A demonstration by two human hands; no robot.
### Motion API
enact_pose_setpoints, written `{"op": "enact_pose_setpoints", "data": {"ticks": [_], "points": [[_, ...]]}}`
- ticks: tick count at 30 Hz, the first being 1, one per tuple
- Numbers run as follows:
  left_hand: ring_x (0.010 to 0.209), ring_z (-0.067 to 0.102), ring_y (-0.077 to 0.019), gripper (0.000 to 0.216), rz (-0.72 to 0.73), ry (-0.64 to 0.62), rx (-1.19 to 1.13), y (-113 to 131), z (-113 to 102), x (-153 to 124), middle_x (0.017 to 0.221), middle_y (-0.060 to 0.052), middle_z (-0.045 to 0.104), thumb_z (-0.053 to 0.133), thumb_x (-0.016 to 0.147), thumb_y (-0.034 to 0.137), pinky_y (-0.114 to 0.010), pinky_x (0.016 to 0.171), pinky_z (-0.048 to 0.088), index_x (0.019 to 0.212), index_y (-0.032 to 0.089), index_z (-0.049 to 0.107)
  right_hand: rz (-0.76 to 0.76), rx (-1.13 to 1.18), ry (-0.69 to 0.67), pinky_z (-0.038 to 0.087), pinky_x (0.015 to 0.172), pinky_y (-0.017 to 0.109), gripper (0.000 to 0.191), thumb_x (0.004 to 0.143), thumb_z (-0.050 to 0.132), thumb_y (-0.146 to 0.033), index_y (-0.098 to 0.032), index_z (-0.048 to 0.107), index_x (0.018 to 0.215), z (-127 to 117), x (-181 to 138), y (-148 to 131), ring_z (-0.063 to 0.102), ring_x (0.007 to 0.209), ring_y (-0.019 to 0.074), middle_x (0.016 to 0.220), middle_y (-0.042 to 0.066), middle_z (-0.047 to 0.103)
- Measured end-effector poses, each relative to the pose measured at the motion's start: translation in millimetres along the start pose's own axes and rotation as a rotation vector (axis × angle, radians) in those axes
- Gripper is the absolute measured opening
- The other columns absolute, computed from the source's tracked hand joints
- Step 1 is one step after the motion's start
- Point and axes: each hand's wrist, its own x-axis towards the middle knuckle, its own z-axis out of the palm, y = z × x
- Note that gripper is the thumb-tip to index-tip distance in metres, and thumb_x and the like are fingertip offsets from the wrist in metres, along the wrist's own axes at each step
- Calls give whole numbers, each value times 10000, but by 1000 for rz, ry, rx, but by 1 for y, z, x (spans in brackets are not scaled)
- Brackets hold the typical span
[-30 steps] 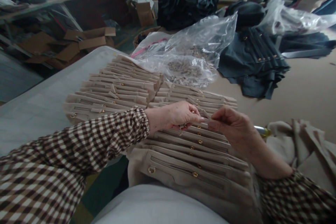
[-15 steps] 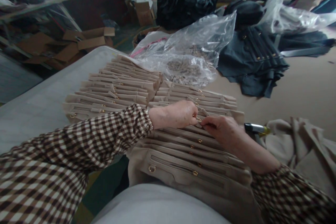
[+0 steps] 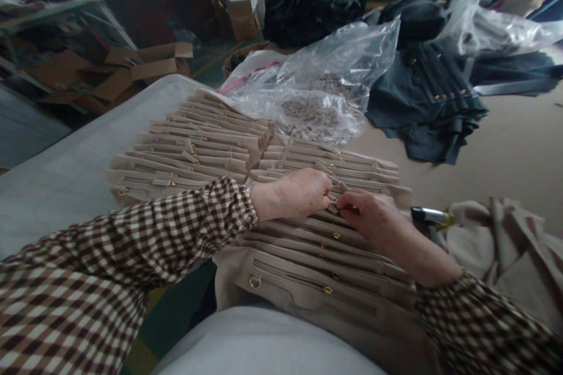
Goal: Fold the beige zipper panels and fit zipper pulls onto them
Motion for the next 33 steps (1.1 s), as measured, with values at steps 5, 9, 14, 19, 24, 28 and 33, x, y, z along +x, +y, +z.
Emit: {"op": "enact_pose_setpoints", "data": {"ticks": [5, 9, 14, 19, 24, 28, 33], "points": [[713, 645, -209, 225, -27, -3, 45, -1, -2, -1, 768, -109, 713, 503, 836, 208, -291, 638, 455, 813, 124, 711, 13, -49, 25, 324, 618, 253, 143, 815, 518, -125, -197, 614, 738, 4, 2, -2, 534, 655, 135, 727, 1, 641], [696, 617, -189, 188, -63, 9, 24, -5, -4, 0, 726, -88, 688, 535, 815, 191, -281, 635, 439, 774, 123, 704, 8, -73, 34, 310, 603, 255, 130, 816, 531, -127, -201, 592, 728, 3, 2, -1, 525, 641, 134, 707, -5, 632], [482, 436, -87, 159, -175, 63, -550, -4, -16, -6, 509, 44, 472, 596, 820, 258, -216, 466, 309, 707, 148, 615, -63, 42, 164, 344, 606, 246, 109, 873, 539, -180, -198, 622, 805, -7, -3, -7, 527, 641, 125, 758, 3, 636], [419, 432, -52, 178, -278, 41, -1421, 3, -21, -10, 558, 63, 468, 582, 874, 303, -145, 337, 201, 763, 173, 530, -160, 401, 281, 386, 549, 186, 63, 828, 598, -158, -200, 577, 870, -2, -8, -31, 514, 571, 85, 695, -36, 608], [391, 418, -33, 129, -309, 107, -1791, 11, -14, -4, 585, 60, 460, 518, 910, 210, -113, 290, 198, 789, 169, 533, -213, 384, 465, 425, 585, 179, 121, 849, 631, -172, -204, 548, 931, 6, -10, -45, 565, 613, 87, 748, -24, 639], [375, 417, -28, 166, -368, 125, -1830, 18, -9, -5, 568, 57, 463, 510, 925, 201, -99, 286, 204, 766, 159, 528, -276, 305, 526, 395, 561, 169, 91, 886, 613, -163, -198, 551, 830, 0, -10, -49, 534, 558, 64, 677, -40, 627], [406, 492, -50, 134, -344, 61, -1810, 17, -10, -5, 598, 48, 482, 519, 911, 199, -106, 283, 218, 783, 164, 537, -237, 413, 493, 384, 510, 155, 139, 820, 609, -89, -196, 543, 759, -6, -19, -48, 500, 519, 52, 623, -56, 591]]}}
